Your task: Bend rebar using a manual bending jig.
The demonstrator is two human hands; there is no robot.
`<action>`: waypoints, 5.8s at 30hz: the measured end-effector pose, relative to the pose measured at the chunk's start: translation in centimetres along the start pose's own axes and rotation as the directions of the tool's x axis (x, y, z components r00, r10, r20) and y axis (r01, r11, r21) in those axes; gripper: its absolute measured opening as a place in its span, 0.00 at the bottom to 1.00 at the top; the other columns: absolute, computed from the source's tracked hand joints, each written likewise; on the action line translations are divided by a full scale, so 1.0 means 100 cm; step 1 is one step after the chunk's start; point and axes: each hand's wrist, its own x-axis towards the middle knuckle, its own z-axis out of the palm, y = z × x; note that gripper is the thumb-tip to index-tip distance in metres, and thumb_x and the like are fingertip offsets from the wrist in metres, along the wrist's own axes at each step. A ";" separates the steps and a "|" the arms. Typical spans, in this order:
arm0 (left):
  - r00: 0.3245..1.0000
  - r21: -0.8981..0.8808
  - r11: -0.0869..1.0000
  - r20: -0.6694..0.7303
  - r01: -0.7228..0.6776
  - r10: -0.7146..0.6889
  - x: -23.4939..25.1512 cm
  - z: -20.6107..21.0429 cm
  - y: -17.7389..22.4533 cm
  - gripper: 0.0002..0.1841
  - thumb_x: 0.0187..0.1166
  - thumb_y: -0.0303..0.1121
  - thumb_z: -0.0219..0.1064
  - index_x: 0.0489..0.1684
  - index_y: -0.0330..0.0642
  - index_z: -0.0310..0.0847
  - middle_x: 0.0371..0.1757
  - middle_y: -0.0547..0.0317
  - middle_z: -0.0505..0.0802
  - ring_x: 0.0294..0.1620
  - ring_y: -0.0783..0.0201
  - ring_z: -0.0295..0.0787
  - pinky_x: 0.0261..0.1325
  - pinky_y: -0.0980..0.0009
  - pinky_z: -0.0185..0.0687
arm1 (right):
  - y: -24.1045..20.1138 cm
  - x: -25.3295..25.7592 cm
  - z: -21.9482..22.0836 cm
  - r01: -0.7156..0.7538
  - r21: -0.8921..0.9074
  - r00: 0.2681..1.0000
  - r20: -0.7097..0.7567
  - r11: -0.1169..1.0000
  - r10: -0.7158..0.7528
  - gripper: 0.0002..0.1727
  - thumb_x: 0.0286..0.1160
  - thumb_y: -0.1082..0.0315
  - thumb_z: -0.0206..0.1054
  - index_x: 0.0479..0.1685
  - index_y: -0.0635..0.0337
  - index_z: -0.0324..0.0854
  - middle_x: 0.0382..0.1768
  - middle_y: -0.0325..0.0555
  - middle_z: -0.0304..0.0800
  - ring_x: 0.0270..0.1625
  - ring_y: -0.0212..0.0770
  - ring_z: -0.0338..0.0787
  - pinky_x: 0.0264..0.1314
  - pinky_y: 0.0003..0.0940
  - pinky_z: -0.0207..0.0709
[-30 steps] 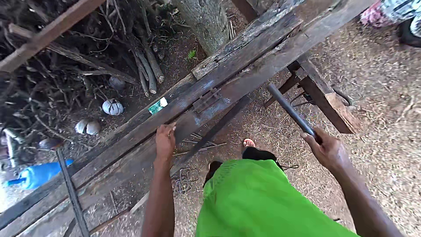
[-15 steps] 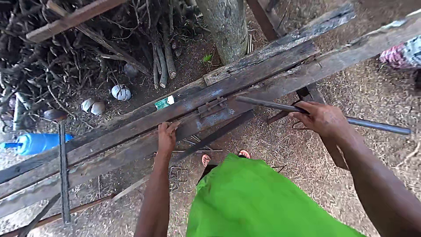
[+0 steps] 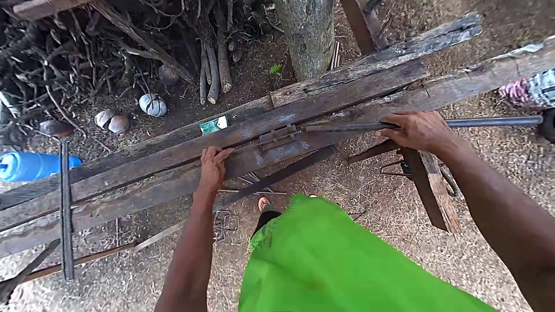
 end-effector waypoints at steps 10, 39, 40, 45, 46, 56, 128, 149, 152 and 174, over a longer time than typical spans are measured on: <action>0.999 0.001 0.999 -0.001 -0.045 0.045 0.020 -0.002 -0.003 0.20 0.84 0.20 0.54 0.59 0.47 0.92 0.53 0.38 0.87 0.62 0.37 0.80 0.70 0.42 0.71 | 0.003 0.006 0.008 -0.009 0.055 1.000 0.004 0.998 0.009 0.22 0.84 0.42 0.63 0.60 0.47 0.88 0.47 0.55 0.94 0.45 0.64 0.93 0.40 0.70 0.79; 0.997 0.013 0.997 0.002 -0.074 0.074 0.029 -0.003 -0.007 0.22 0.81 0.17 0.54 0.58 0.47 0.93 0.53 0.38 0.87 0.63 0.36 0.80 0.71 0.41 0.71 | 0.009 0.009 0.017 -0.005 0.080 1.000 0.022 0.997 0.003 0.21 0.83 0.44 0.66 0.61 0.46 0.89 0.47 0.54 0.94 0.45 0.63 0.94 0.40 0.69 0.81; 0.997 0.016 0.997 0.002 -0.073 0.073 0.029 -0.003 -0.007 0.22 0.80 0.16 0.54 0.58 0.47 0.93 0.53 0.38 0.87 0.63 0.36 0.80 0.71 0.41 0.71 | 0.010 0.009 0.018 -0.004 0.083 1.000 0.021 0.997 0.003 0.21 0.83 0.44 0.66 0.60 0.46 0.89 0.47 0.54 0.94 0.45 0.63 0.94 0.40 0.69 0.81; 0.997 0.029 0.997 0.002 -0.071 0.071 0.032 -0.003 -0.008 0.23 0.80 0.16 0.54 0.58 0.48 0.93 0.53 0.39 0.87 0.63 0.36 0.80 0.71 0.42 0.71 | 0.011 0.011 0.019 -0.018 0.083 0.999 0.042 0.996 0.015 0.21 0.83 0.43 0.65 0.61 0.45 0.89 0.49 0.53 0.94 0.47 0.62 0.94 0.42 0.69 0.81; 0.997 0.034 0.997 0.005 -0.071 0.071 0.033 -0.003 -0.008 0.22 0.80 0.16 0.54 0.58 0.48 0.93 0.53 0.39 0.87 0.63 0.36 0.80 0.70 0.42 0.71 | 0.011 0.011 0.019 -0.011 0.088 0.999 0.038 0.996 0.008 0.21 0.83 0.44 0.66 0.61 0.46 0.89 0.49 0.54 0.94 0.47 0.62 0.94 0.43 0.69 0.81; 0.997 0.036 0.996 0.022 -0.077 0.076 0.034 -0.004 -0.012 0.22 0.80 0.17 0.55 0.58 0.48 0.93 0.53 0.40 0.88 0.64 0.37 0.80 0.71 0.43 0.72 | 0.014 0.011 0.022 0.011 0.099 0.999 0.032 0.995 -0.014 0.22 0.82 0.43 0.66 0.61 0.48 0.89 0.50 0.53 0.95 0.49 0.62 0.94 0.45 0.69 0.81; 0.987 0.001 0.997 -0.144 0.078 -0.077 -0.018 0.021 0.023 0.21 0.83 0.21 0.57 0.62 0.52 0.92 0.53 0.41 0.86 0.62 0.41 0.80 0.71 0.44 0.70 | -0.008 0.017 0.042 -0.009 0.195 0.998 0.055 0.981 -0.001 0.21 0.84 0.43 0.63 0.59 0.48 0.87 0.43 0.54 0.94 0.46 0.61 0.94 0.45 0.69 0.81; 0.981 -0.047 0.998 -0.189 0.030 -0.038 -0.018 0.024 0.018 0.21 0.84 0.21 0.55 0.61 0.51 0.93 0.52 0.43 0.86 0.60 0.43 0.79 0.70 0.48 0.70 | 0.002 0.009 0.035 -0.021 0.153 1.000 0.024 0.988 0.018 0.23 0.84 0.42 0.63 0.58 0.49 0.88 0.43 0.53 0.94 0.45 0.61 0.94 0.43 0.69 0.81; 0.981 -0.047 0.998 -0.188 0.037 -0.045 -0.018 0.025 0.017 0.21 0.83 0.21 0.55 0.62 0.51 0.92 0.52 0.43 0.86 0.60 0.43 0.79 0.70 0.48 0.70 | 0.001 0.017 0.033 0.024 0.149 1.000 -0.007 0.989 -0.023 0.22 0.83 0.42 0.64 0.54 0.49 0.88 0.38 0.52 0.94 0.42 0.60 0.94 0.41 0.68 0.81; 0.991 -0.019 0.999 -0.133 -0.027 0.024 0.005 0.016 0.001 0.20 0.85 0.22 0.55 0.59 0.50 0.93 0.53 0.41 0.87 0.61 0.40 0.80 0.70 0.44 0.70 | -0.043 -0.026 0.050 -0.122 0.264 0.992 0.062 0.957 0.110 0.18 0.85 0.46 0.64 0.58 0.47 0.88 0.31 0.51 0.91 0.34 0.57 0.91 0.36 0.67 0.80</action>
